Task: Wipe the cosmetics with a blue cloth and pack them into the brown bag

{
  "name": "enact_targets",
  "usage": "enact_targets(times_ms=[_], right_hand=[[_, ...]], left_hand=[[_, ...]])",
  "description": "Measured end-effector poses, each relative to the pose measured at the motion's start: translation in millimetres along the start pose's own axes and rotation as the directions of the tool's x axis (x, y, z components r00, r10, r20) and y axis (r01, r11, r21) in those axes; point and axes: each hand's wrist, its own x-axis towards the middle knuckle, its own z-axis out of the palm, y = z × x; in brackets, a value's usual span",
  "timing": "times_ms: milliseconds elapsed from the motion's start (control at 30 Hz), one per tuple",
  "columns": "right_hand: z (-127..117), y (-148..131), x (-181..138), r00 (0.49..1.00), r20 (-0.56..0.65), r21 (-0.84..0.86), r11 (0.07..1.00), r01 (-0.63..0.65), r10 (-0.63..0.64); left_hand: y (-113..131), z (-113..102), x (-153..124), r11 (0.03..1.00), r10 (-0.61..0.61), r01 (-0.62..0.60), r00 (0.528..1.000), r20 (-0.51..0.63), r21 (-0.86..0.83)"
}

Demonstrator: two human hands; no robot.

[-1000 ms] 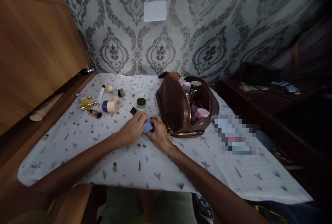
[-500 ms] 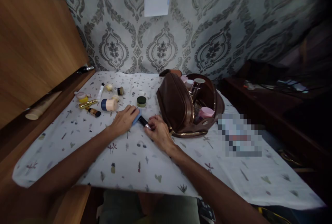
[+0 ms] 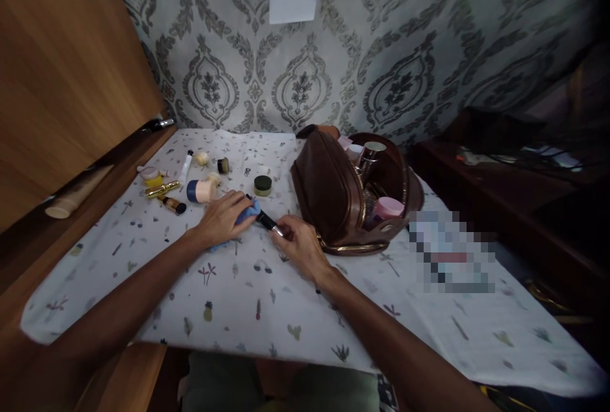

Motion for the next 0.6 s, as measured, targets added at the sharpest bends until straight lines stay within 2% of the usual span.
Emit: enact_targets(times_ms=[100,233,500,600], right_hand=[[0,-1,-2,1.000,0.019,0.055,0.998,-0.018,0.017],[1,-1,-3,1.000,-0.007,0.072,0.997,0.028,-0.028],[1,0,-2,0.994,-0.070,0.087,0.992,0.094,-0.088],[0,-2,-2,0.997,-0.061,0.142,0.989,0.050,-0.041]], left_hand=[[12,-2,-1,0.991,0.130,-0.131,0.991,-0.038,-0.014],[18,-3,0,0.982,0.188,-0.188,0.982,-0.012,0.017],[-21,-11,2,0.990,0.138,-0.139,0.987,0.088,0.012],[-34,-13,1,0.996,0.089,-0.091,0.990,0.107,0.011]])
